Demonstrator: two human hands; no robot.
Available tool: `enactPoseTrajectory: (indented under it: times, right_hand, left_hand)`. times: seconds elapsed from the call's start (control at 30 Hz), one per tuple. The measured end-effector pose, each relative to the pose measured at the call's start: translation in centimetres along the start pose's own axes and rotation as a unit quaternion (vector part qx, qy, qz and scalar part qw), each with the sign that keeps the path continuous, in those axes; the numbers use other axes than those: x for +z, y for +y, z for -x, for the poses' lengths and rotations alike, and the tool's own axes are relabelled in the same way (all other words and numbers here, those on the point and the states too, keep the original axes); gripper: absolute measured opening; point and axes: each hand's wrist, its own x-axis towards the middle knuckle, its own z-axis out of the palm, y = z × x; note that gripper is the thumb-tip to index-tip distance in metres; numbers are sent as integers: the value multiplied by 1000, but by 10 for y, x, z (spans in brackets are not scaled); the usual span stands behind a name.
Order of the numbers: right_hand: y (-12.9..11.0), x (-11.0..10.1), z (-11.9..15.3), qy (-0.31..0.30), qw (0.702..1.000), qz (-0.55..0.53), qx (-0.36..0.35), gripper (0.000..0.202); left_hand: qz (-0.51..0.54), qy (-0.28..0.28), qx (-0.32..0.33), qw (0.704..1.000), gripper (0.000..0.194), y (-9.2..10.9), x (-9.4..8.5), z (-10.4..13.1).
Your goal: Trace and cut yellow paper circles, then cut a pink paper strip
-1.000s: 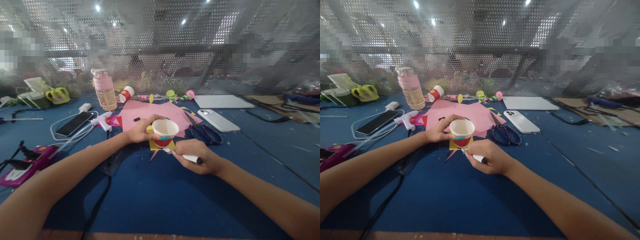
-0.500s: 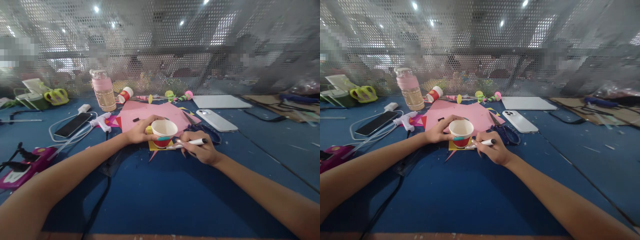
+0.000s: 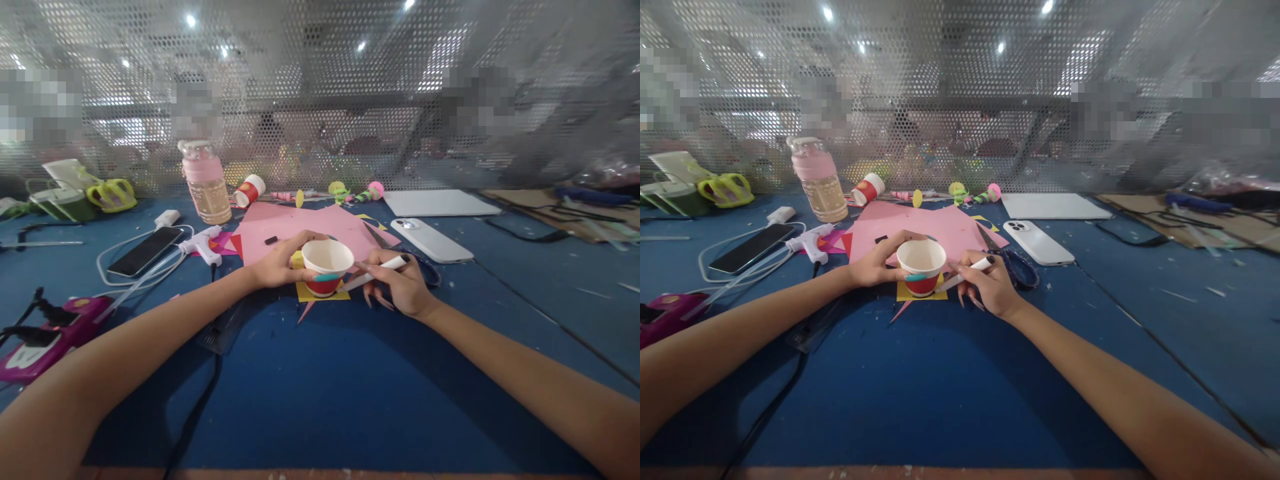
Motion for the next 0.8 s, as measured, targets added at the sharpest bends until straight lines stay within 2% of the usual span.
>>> enactPoseTrajectory:
  times: [0.2,0.8]
  right_hand:
    - [0,1,-7,34,999,-7,25,39]
    - [7,4,-23,47,990,-36,125,42]
  left_hand:
    - [-4,-5,5,1000,61,1,-1,0]
    - [-15,4,25,1000,60,-4,0,-1]
